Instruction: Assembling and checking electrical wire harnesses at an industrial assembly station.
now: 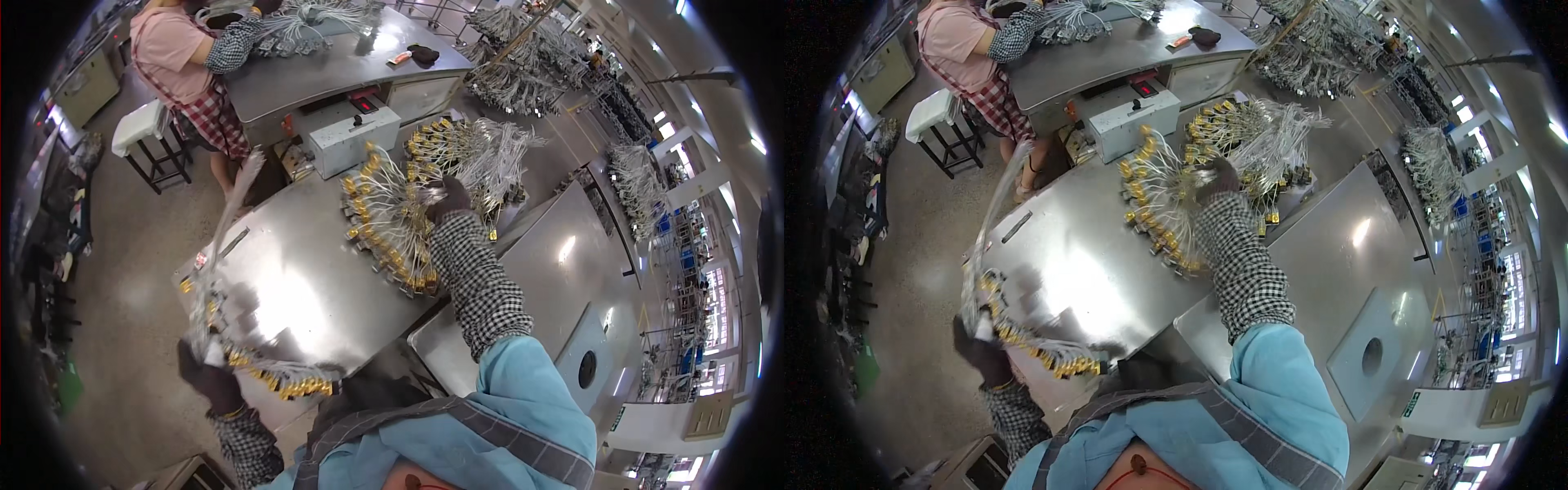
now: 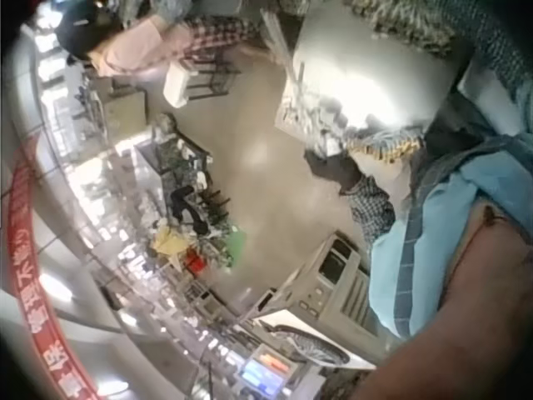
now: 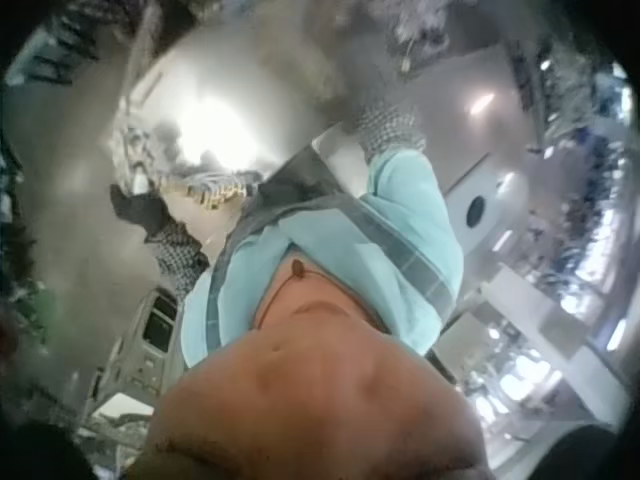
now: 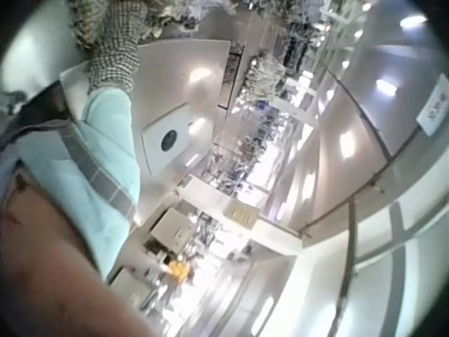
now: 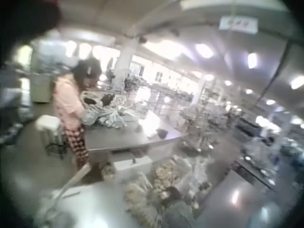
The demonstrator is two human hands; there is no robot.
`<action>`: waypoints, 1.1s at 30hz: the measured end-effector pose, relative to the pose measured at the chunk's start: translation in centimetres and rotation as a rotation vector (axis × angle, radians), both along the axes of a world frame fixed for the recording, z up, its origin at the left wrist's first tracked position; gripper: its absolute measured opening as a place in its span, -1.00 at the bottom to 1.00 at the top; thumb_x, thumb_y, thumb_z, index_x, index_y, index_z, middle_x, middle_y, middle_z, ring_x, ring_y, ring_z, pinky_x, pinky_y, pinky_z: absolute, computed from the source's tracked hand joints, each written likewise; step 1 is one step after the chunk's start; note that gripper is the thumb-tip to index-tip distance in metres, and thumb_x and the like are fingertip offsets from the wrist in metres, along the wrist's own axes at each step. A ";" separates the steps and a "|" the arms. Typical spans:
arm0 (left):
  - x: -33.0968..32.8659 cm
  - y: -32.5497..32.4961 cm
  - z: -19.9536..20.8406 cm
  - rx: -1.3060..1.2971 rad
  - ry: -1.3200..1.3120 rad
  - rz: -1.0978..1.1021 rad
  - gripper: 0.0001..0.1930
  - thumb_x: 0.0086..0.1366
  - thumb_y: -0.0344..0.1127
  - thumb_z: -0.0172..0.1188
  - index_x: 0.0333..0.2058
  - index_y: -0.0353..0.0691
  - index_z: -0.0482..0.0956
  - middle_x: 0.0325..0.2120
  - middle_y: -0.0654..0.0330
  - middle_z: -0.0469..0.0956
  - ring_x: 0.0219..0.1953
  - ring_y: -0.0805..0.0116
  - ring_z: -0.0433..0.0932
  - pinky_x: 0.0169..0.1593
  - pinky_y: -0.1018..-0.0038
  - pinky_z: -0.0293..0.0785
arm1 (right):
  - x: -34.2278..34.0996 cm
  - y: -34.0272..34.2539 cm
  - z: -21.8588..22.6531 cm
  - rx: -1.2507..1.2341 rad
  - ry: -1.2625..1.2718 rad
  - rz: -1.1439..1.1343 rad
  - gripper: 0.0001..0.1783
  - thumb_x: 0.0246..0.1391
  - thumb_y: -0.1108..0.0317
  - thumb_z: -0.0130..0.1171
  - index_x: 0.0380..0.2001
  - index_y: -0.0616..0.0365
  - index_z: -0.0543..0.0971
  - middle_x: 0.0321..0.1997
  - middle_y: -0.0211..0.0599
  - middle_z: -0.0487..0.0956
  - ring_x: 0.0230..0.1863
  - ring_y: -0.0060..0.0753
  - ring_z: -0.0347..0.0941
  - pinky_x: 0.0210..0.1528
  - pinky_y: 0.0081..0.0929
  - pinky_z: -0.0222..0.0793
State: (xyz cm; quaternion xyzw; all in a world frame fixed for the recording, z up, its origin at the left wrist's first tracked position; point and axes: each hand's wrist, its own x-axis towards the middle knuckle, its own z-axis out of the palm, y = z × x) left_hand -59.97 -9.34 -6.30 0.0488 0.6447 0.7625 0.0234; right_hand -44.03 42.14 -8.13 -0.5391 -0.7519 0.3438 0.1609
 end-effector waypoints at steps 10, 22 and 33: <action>1.8 26.9 -4.0 0.012 0.202 -0.573 -0.65 0.18 -0.42 0.39 -0.05 -0.37 0.63 -0.25 0.11 0.72 -0.24 0.26 0.68 -0.13 0.37 0.58 | 6.2 2.1 -5.6 -0.366 0.717 -0.148 -0.68 0.32 0.13 0.25 -0.07 0.15 0.56 -0.28 -0.33 0.55 -0.28 -0.36 0.49 -0.22 -0.37 0.48; 9.3 27.5 -14.4 -0.422 0.541 -0.597 -0.05 0.12 0.08 0.50 0.35 -0.30 0.31 0.10 -0.06 0.51 0.09 0.03 0.52 0.10 0.15 0.61 | 19.3 -7.6 6.3 -0.044 0.641 0.415 -0.83 0.35 0.39 0.13 -0.32 0.25 0.47 -0.42 -0.37 0.46 -0.36 -0.46 0.43 -0.30 -0.43 0.40; 6.3 1.6 -19.3 -1.052 0.349 -0.764 -0.53 0.34 -0.38 0.25 0.15 -0.49 0.44 0.04 -0.13 0.60 0.08 -0.01 0.61 0.15 0.20 0.56 | 30.9 -21.2 6.6 -0.116 1.624 -0.116 -0.81 0.41 0.25 0.08 -0.29 0.08 0.38 -0.47 -0.45 0.27 -0.44 -0.49 0.17 -0.34 -0.44 0.17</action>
